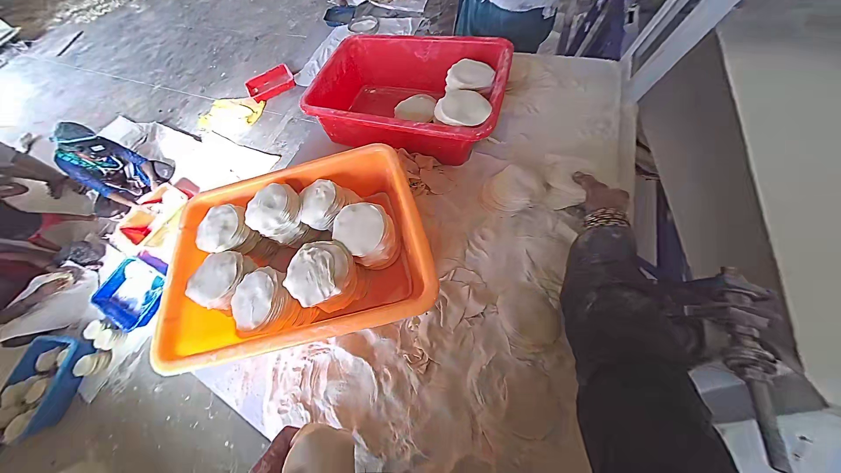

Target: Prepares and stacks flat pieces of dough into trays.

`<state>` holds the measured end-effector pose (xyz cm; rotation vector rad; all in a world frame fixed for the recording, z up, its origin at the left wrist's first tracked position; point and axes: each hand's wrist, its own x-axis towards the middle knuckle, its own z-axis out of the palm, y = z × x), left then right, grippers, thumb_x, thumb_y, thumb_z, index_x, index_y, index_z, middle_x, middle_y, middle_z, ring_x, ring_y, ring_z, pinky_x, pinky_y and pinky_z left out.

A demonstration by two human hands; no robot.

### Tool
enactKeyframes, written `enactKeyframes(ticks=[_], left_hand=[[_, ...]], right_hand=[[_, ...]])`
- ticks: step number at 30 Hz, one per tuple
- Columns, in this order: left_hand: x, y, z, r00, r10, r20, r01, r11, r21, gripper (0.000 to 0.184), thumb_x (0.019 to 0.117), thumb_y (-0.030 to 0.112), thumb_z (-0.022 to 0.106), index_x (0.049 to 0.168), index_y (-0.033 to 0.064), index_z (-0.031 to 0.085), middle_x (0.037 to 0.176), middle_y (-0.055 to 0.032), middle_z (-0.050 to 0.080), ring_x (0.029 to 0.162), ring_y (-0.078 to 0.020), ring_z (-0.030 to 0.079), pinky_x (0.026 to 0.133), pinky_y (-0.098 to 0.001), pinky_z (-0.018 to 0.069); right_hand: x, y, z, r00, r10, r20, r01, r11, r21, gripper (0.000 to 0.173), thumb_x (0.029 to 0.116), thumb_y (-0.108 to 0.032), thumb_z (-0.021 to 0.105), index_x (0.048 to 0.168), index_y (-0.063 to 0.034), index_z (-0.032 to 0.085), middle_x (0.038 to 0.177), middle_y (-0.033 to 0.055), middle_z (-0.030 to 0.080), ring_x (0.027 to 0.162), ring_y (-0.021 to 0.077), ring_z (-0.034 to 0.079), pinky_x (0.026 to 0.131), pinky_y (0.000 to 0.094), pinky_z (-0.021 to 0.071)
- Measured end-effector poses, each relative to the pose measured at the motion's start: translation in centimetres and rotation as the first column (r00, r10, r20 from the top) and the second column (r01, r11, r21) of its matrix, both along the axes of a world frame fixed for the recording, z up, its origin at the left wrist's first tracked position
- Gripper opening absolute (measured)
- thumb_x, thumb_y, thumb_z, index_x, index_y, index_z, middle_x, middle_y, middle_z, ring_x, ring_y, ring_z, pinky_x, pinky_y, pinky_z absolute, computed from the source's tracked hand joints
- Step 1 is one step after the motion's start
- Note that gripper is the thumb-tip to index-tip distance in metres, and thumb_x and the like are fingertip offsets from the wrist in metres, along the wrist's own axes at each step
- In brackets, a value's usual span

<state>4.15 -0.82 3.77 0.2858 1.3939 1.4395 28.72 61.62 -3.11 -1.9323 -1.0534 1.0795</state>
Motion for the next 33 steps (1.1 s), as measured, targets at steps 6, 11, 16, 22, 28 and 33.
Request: enactKeyframes(ticks=[6,11,16,22,28,33], left_hand=[[-1.4,2.6,1.6,0.995,-0.085,0.056,0.076,0.986,0.149,0.043,0.0833,0.029,0.082,0.120,0.0158,0.065,0.107,-0.0005,0.075,0.096,-0.0098,0.071,0.086,-0.0292,0.0587],[-4.4,5.7,2.4,0.960,-0.274,0.053,0.234,0.893,0.383,0.039,0.0893,0.025,0.077,0.123,0.0140,0.062,0.110,-0.0003,0.072,0.101,-0.0086,0.069,0.090,-0.0285,0.0564],[-8.0,7.9,3.6,0.908,-0.418,0.041,0.335,0.779,0.530,0.035,0.0905,0.019,0.074,0.121,0.0123,0.059,0.110,0.0008,0.070,0.102,-0.0074,0.067,0.092,-0.0281,0.0548],[-14.7,5.4,5.8,0.939,-0.342,0.035,0.305,0.876,0.375,0.032,0.0884,0.014,0.069,0.116,0.0068,0.057,0.101,-0.0008,0.071,0.090,-0.0102,0.070,0.077,-0.0282,0.0597],[-23.3,3.2,7.2,0.976,-0.213,-0.050,0.219,0.957,0.192,0.031,0.0929,0.013,0.060,0.122,0.0031,0.053,0.099,-0.0059,0.070,0.083,-0.0140,0.071,0.070,-0.0308,0.0618],[-30.7,4.5,6.4,0.948,-0.097,-0.303,0.119,0.991,0.056,0.034,0.0989,0.011,0.063,0.129,0.0003,0.054,0.105,-0.0149,0.066,0.084,-0.0192,0.068,0.070,-0.0342,0.0584]], right_hand=[[-1.5,-3.0,2.3,0.898,0.062,0.436,-0.115,0.989,0.097,0.102,0.0905,-0.058,0.066,0.156,0.0096,0.026,0.163,0.0337,0.021,0.154,0.0427,0.022,0.124,0.0533,0.0218],[-9.9,-21.5,6.9,0.726,0.681,-0.096,-0.509,0.626,0.590,0.043,0.1020,-0.038,0.055,0.124,-0.0009,0.060,0.110,0.0035,0.068,0.093,0.0110,0.070,0.081,0.0301,0.0608],[-15.7,-38.0,8.8,0.006,0.740,-0.673,-0.803,0.404,0.438,0.084,0.0951,-0.077,0.038,0.131,-0.0043,0.062,0.121,0.0098,0.070,0.113,0.0209,0.067,0.097,0.0383,0.0559],[-20.8,-44.8,11.1,0.045,0.512,-0.858,-0.755,0.580,0.306,0.069,0.0887,-0.073,0.057,0.117,-0.0115,0.072,0.111,0.0053,0.074,0.103,0.0139,0.071,0.090,0.0328,0.0592],[-30.8,-46.7,14.1,0.294,0.700,-0.651,-0.799,0.553,0.233,0.057,0.0840,-0.013,0.072,0.135,-0.0011,0.049,0.108,0.0096,0.071,0.094,0.0166,0.072,0.083,0.0325,0.0621],[-39.7,-45.8,13.8,0.443,0.764,-0.470,-0.774,0.590,0.231,0.047,0.0927,-0.005,0.069,0.136,-0.0012,0.051,0.116,0.0177,0.066,0.096,0.0221,0.069,0.082,0.0354,0.0601]])
